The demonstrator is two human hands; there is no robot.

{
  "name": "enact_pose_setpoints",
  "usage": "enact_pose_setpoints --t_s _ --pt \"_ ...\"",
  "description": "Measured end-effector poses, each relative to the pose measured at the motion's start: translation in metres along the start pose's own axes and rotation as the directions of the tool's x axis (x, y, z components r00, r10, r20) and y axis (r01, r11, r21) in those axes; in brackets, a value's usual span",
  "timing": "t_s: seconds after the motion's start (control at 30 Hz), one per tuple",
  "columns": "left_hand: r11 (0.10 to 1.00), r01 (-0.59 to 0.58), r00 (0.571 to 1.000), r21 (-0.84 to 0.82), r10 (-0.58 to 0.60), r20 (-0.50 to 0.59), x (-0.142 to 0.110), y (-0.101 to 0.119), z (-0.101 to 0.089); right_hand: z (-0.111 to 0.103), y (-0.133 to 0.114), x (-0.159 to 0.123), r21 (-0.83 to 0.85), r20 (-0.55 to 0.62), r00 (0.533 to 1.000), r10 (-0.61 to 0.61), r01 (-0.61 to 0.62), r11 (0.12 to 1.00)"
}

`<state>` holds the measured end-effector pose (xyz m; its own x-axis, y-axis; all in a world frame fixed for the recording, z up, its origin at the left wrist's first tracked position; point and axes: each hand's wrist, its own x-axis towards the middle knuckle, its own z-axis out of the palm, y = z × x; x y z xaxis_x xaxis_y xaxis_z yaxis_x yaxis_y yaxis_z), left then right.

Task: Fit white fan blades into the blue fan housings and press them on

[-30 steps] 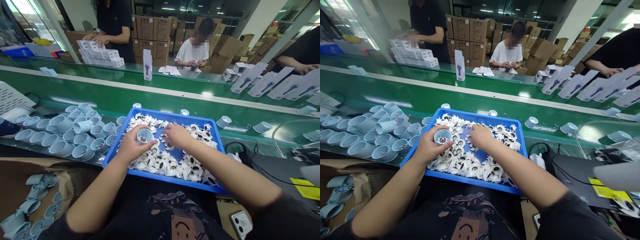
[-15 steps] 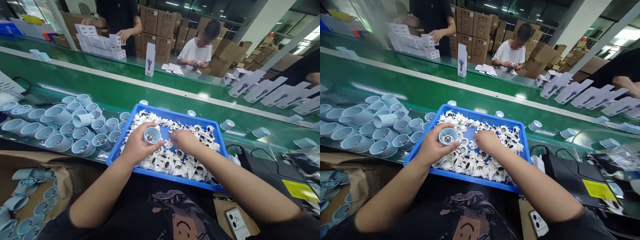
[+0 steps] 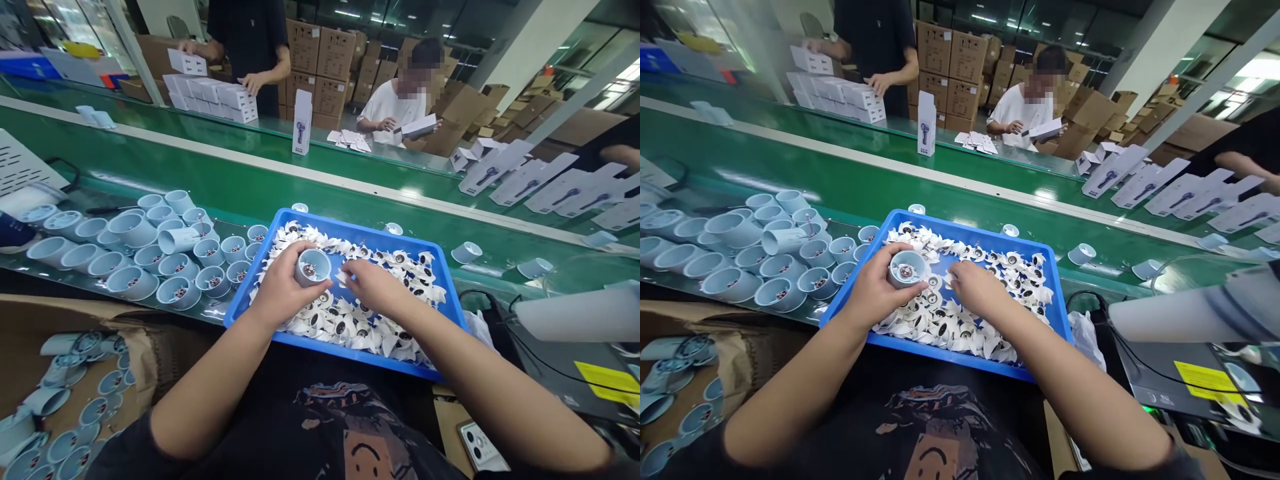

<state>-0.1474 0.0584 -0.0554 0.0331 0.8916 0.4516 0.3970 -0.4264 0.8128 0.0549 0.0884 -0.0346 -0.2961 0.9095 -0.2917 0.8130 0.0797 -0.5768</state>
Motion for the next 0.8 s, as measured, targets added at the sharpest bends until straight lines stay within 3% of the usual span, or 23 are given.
enact_pose_setpoints --t_s 0.07,0.17,0.3,0.4,0.5,0.57,0.67,0.8 --pt "1.000 0.005 1.000 -0.010 -0.005 -0.021 0.002 0.000 -0.001 -0.007 0.010 -0.020 0.337 0.014 0.998 -0.065 0.057 0.940" --pt "1.000 -0.026 0.999 -0.001 0.026 0.036 0.003 0.001 -0.003 -0.009 0.021 -0.051 0.729 0.017 0.989 -0.146 0.087 0.679" --pt "0.996 -0.083 0.987 0.037 0.077 0.143 0.002 0.007 -0.003 -0.001 0.027 -0.075 0.927 0.010 0.979 -0.203 0.067 0.369" --pt "0.985 -0.112 0.978 0.130 0.086 0.191 -0.004 0.018 -0.001 0.004 0.028 -0.079 0.961 0.003 0.975 -0.223 0.059 0.269" --pt "0.966 -0.165 0.957 0.198 0.109 0.267 -0.012 0.031 0.001 0.006 0.028 -0.077 0.959 -0.023 0.974 -0.225 0.085 0.272" --pt "0.949 -0.224 0.938 0.221 0.148 0.315 -0.016 0.038 0.002 0.005 0.027 -0.077 0.934 -0.070 0.971 -0.229 0.145 0.326" --pt "0.909 -0.348 0.898 0.232 0.252 0.360 -0.019 0.045 0.005 0.002 0.020 -0.081 0.820 -0.207 0.946 -0.251 0.308 0.483" --pt "0.816 -0.533 0.826 0.223 0.444 0.348 -0.023 0.048 0.014 -0.003 0.008 -0.089 0.472 -0.403 0.853 -0.331 0.503 0.724"
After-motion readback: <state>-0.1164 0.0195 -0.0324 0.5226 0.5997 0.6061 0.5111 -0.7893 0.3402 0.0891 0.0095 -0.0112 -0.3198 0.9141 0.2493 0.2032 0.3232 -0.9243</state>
